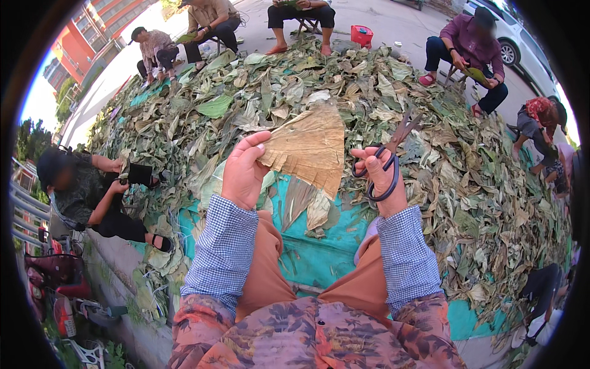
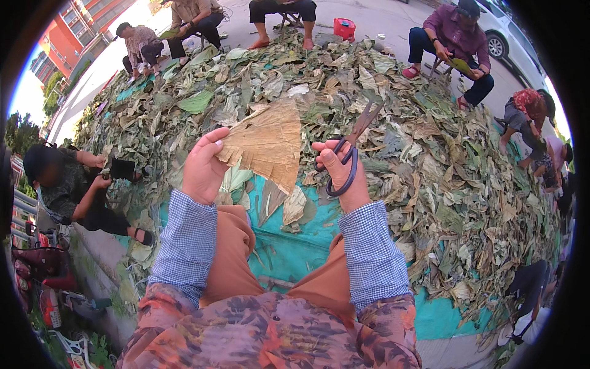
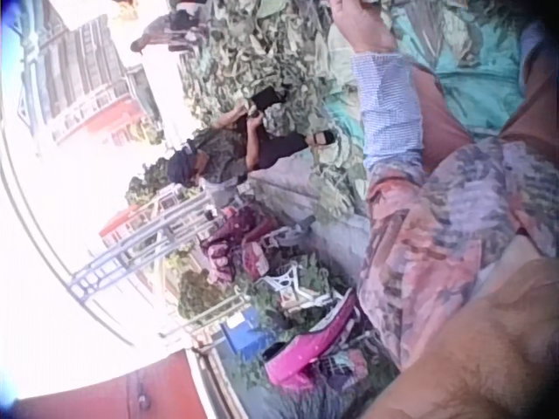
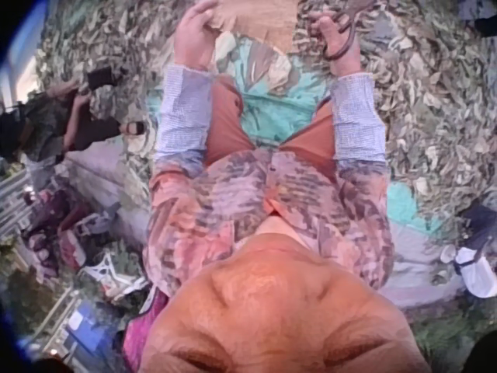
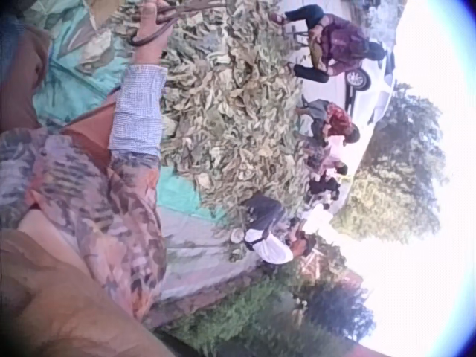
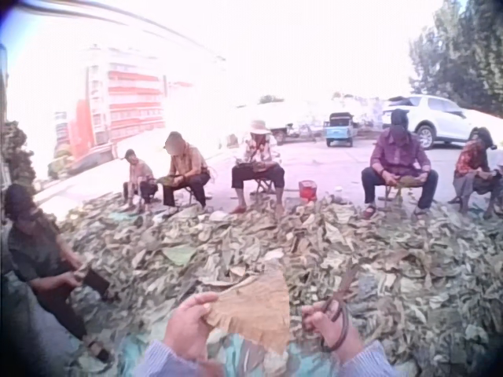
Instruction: The person sits on a tarp outdoors and uses scissors to trim the edges of large dried leaves, cutting them into smaller pieces. The person repeatedly picks up leaves, trims them, and places the cut pieces back onto the pile.
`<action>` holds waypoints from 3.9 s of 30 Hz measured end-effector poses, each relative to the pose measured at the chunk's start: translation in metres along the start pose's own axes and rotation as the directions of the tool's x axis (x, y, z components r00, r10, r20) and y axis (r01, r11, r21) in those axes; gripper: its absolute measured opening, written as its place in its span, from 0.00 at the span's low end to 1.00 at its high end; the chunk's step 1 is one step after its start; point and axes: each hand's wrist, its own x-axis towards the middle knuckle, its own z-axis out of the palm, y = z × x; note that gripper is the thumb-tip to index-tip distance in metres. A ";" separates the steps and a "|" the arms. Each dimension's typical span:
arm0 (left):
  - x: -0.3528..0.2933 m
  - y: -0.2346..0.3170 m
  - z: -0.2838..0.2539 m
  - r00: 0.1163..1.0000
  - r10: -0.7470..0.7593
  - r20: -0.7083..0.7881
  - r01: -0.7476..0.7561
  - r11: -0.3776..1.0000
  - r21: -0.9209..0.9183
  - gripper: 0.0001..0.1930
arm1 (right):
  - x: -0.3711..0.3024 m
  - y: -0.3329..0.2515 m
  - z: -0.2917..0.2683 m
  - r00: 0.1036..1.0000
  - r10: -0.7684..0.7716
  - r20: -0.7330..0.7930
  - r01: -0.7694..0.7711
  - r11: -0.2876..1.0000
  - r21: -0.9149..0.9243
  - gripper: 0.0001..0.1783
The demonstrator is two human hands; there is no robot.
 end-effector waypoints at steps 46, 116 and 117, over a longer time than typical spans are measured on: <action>0.004 -0.029 -0.025 0.858 -0.504 0.098 0.485 0.858 0.169 0.17 | -0.037 0.015 0.087 0.707 -0.468 0.530 0.704 0.390 -0.594 0.26; -0.017 0.015 -0.086 0.992 -0.067 -0.110 0.061 0.997 -0.055 0.21 | -0.061 0.034 0.087 0.768 0.530 0.360 -0.377 0.828 -0.414 0.21; -0.017 0.015 -0.086 0.990 -0.067 -0.122 0.061 0.997 -0.052 0.21 | -0.061 0.030 0.088 0.770 0.528 0.357 -0.371 0.827 -0.423 0.21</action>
